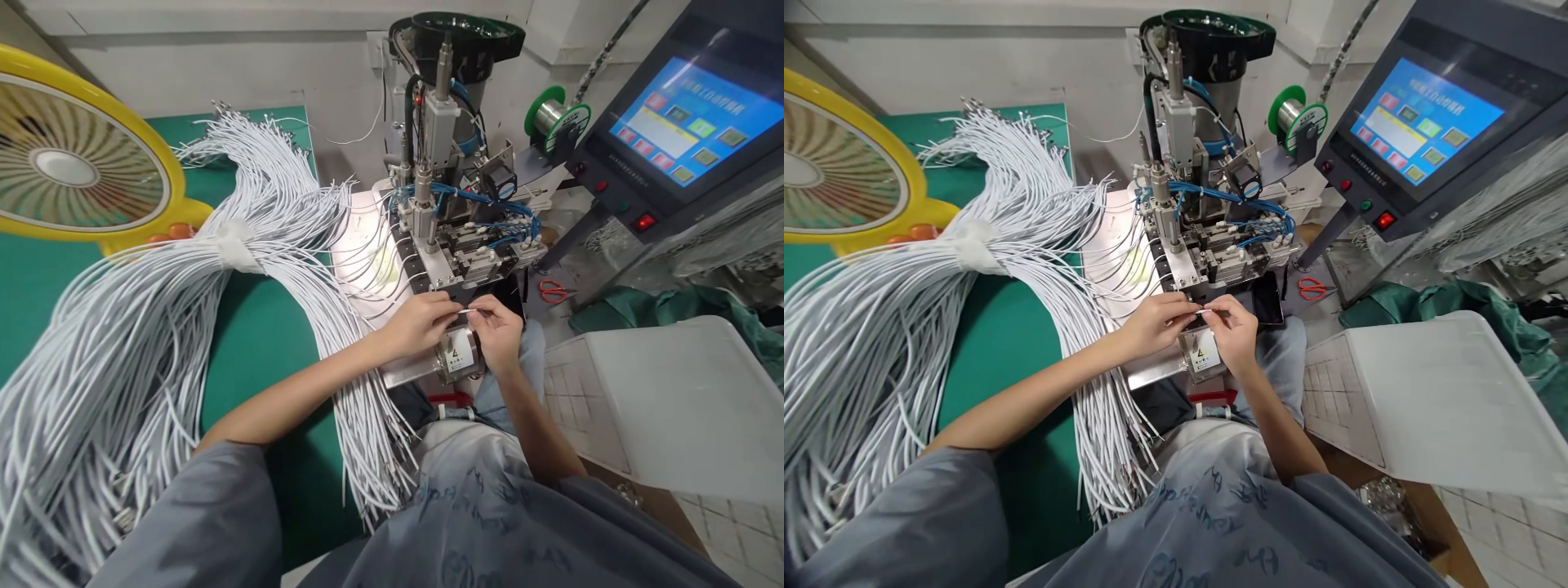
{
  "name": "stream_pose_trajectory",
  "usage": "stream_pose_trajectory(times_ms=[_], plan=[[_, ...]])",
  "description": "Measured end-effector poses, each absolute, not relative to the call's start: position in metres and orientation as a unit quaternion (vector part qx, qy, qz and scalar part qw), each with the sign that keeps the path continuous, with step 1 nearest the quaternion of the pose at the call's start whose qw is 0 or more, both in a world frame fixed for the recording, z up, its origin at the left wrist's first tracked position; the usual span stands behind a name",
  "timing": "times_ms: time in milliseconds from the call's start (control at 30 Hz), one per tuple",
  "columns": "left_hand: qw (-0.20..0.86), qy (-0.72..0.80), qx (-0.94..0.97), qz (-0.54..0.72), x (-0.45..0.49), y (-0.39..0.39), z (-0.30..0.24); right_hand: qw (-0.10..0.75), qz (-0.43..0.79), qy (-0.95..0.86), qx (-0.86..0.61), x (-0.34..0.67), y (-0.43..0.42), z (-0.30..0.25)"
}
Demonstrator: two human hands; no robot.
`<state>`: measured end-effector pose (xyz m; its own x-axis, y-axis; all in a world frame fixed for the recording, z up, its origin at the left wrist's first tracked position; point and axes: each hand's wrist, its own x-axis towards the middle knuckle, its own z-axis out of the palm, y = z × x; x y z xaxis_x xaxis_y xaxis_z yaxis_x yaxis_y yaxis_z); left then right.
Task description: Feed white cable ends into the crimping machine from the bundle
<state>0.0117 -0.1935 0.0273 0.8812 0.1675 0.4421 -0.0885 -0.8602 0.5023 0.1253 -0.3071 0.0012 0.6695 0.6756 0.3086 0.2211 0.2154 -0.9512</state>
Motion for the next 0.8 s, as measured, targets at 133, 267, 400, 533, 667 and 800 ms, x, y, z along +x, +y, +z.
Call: stream_pose_trajectory(times_ms=[133,267,400,533,667,800], plan=[[0.301,-0.002,0.910,0.285,0.013,-0.192,0.023,0.676,0.175,-0.394,-0.598,0.128,-0.308,0.003],[0.327,-0.003,0.908,0.262,0.013,-0.188,0.021,0.646,0.199,-0.430,-0.598,0.137,-0.312,0.007],[0.287,-0.008,0.930,0.229,0.011,-0.186,0.024,0.582,0.198,-0.464,-0.638,0.148,-0.314,0.015],[0.258,-0.003,0.939,0.229,0.011,-0.187,0.023,0.569,0.212,-0.457,-0.650,0.149,-0.313,0.016],[0.249,0.014,0.936,0.250,0.012,-0.190,0.020,0.628,0.191,-0.403,-0.637,0.135,-0.310,0.007],[0.210,0.026,0.943,0.255,0.011,-0.195,0.021,0.594,0.046,-0.403,-0.695,0.120,-0.310,0.003]])
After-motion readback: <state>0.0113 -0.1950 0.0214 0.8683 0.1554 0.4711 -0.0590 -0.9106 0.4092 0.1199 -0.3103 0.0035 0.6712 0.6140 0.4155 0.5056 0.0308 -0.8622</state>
